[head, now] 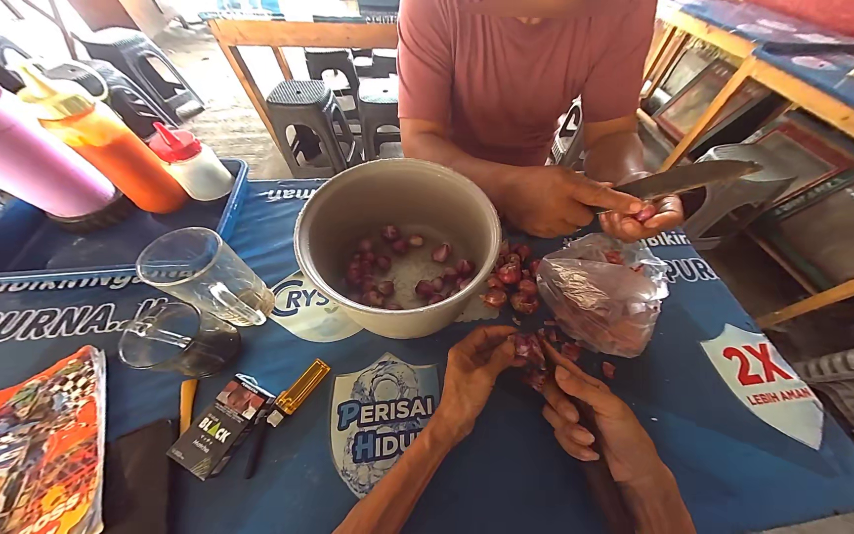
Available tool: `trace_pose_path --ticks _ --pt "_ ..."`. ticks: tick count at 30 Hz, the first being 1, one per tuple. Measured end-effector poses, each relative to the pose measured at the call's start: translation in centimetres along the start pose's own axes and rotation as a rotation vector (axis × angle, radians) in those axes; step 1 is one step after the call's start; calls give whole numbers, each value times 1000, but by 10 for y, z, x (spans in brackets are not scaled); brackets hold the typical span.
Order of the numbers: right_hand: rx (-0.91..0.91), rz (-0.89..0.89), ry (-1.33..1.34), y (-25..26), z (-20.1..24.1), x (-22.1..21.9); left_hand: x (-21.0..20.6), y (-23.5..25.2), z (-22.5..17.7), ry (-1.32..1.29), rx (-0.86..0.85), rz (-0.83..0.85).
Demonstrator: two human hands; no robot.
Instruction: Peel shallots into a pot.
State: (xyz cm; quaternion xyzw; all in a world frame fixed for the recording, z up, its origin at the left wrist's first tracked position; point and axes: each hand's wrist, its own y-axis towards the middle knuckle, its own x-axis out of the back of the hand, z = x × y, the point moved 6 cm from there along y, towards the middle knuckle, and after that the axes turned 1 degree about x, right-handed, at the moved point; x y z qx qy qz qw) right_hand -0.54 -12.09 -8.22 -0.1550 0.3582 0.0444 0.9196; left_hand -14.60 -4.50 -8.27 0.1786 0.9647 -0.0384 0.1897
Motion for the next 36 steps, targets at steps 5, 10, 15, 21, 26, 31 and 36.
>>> trace_pose_path --ticks 5,10,15,21,26,31,36 --pt "-16 72 66 1 0 -2 -2 1 0 -24 31 22" --pt "15 54 25 0 1 -2 -3 0 0 9 20 47" --pt "61 -60 -8 1 5 4 0 0 -3 9 -10 17" --pt "104 -156 -317 0 3 3 -5 -2 -5 71 14 72" --pt "148 -122 -414 0 6 -1 0 0 -4 135 15 22" --pt "260 -97 -793 3 25 -12 -2 1 -5 202 -22 56" --pt "245 21 -1055 11 35 -9 0 3 -5 186 -48 52"
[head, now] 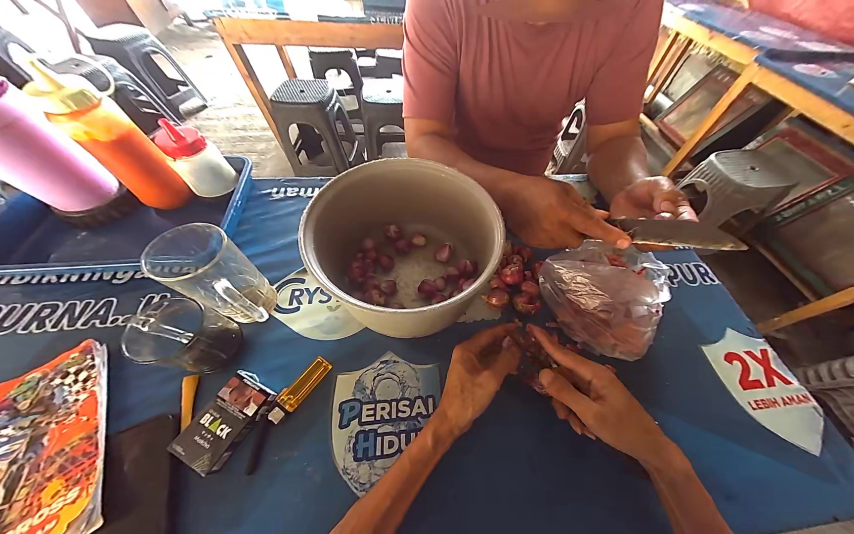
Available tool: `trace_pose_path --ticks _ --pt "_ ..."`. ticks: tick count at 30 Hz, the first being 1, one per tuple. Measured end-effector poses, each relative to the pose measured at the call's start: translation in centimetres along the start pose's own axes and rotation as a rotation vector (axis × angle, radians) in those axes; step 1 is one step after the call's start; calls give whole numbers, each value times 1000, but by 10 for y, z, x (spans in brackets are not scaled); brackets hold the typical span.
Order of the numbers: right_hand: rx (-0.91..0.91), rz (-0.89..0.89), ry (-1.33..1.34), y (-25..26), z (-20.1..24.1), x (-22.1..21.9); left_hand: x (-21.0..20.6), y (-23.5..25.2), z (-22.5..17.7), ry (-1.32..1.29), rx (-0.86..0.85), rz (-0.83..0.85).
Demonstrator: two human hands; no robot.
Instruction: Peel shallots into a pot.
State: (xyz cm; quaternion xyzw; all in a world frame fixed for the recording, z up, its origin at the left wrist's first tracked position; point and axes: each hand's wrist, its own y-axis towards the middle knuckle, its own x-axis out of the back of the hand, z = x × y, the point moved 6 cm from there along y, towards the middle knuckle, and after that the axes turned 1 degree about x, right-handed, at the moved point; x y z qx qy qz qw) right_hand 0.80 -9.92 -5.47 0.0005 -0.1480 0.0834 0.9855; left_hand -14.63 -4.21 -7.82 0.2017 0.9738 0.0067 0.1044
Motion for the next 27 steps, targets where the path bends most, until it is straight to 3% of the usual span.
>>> trace_pose_path --ticks 4,16,27 --pt "1 30 -40 4 -5 2 0 -1 2 -20 7 -7" --pt "7 -100 50 4 -7 -2 1 -1 3 -30 37 -20" --pt "-276 -41 512 0 -15 -1 -1 -1 3 -8 -29 33"
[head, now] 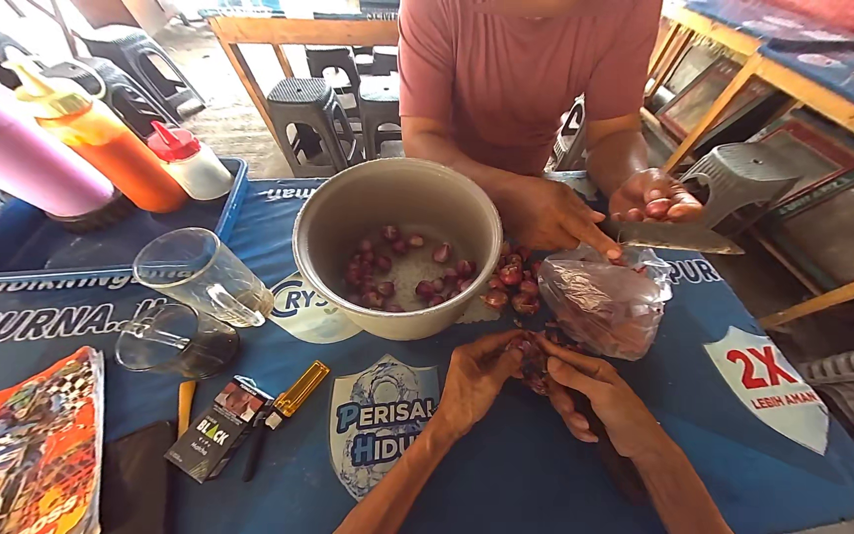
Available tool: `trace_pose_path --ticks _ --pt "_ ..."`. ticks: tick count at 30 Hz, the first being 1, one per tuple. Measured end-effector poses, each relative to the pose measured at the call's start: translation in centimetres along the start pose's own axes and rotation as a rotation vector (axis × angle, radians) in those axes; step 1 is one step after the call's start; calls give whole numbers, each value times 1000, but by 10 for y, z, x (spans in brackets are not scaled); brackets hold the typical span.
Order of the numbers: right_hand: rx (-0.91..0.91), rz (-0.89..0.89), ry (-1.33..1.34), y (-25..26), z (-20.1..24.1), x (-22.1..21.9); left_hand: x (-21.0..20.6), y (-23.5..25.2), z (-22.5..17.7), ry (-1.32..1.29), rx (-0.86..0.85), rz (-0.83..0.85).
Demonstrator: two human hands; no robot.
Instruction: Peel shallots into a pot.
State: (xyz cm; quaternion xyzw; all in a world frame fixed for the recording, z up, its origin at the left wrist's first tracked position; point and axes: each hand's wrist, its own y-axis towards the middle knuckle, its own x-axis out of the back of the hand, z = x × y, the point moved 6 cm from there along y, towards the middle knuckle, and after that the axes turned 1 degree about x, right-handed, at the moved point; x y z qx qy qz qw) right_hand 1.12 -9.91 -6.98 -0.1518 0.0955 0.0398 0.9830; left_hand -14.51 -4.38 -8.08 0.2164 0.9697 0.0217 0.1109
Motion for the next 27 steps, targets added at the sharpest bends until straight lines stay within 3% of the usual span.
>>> trace_pose_path --ticks 4,10,17,27 --pt "-47 27 107 0 -3 1 0 0 -1 -8 -15 9" --pt "73 104 -61 -1 1 -1 1 -1 -2 1 -23 -34" --pt "104 18 -133 -1 0 0 0 -3 -2 45 -46 -51" --pt "-93 82 251 -1 -6 1 -1 0 -3 7 -56 16"
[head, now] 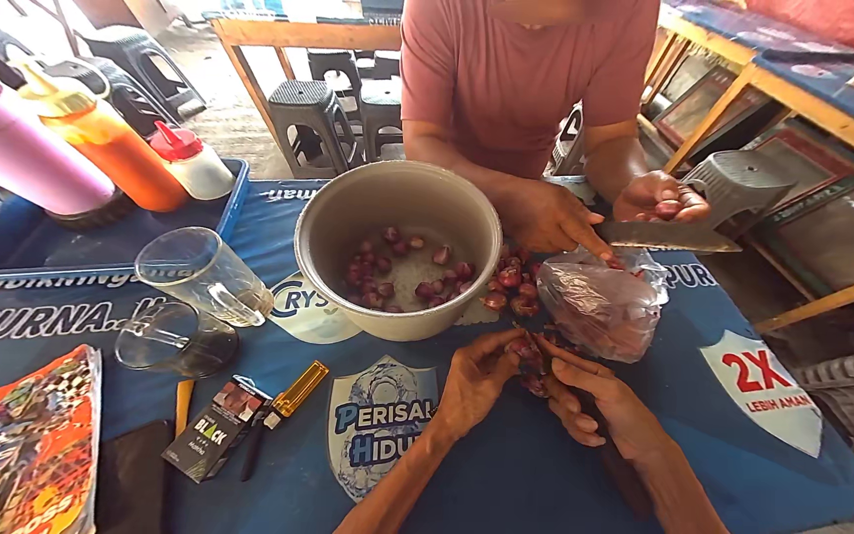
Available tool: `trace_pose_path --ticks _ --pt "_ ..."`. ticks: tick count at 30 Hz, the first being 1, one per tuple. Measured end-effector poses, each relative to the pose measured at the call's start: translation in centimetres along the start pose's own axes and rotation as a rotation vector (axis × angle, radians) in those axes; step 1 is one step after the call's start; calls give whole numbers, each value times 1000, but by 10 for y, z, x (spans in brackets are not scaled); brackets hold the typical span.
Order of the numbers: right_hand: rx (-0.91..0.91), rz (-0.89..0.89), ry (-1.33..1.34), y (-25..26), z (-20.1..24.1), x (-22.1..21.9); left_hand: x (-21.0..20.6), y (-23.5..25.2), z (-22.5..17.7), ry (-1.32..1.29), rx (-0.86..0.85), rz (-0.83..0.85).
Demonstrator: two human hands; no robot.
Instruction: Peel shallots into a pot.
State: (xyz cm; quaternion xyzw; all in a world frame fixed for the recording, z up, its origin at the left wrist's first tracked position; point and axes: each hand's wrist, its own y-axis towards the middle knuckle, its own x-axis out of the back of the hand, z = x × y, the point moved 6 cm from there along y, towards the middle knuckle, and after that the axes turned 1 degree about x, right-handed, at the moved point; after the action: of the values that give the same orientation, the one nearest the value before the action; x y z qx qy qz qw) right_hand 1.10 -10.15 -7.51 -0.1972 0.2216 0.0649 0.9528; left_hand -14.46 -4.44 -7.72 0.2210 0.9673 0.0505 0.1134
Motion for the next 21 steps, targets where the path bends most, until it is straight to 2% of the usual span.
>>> trace_pose_path --ticks 6,13,21 --pt "8 9 35 0 -1 -1 0 0 -1 -23 42 -4" --pt "209 55 -267 0 4 -3 4 -1 -4 47 21 -106" --pt "206 25 -371 -1 4 -5 4 -2 -2 51 29 -136"
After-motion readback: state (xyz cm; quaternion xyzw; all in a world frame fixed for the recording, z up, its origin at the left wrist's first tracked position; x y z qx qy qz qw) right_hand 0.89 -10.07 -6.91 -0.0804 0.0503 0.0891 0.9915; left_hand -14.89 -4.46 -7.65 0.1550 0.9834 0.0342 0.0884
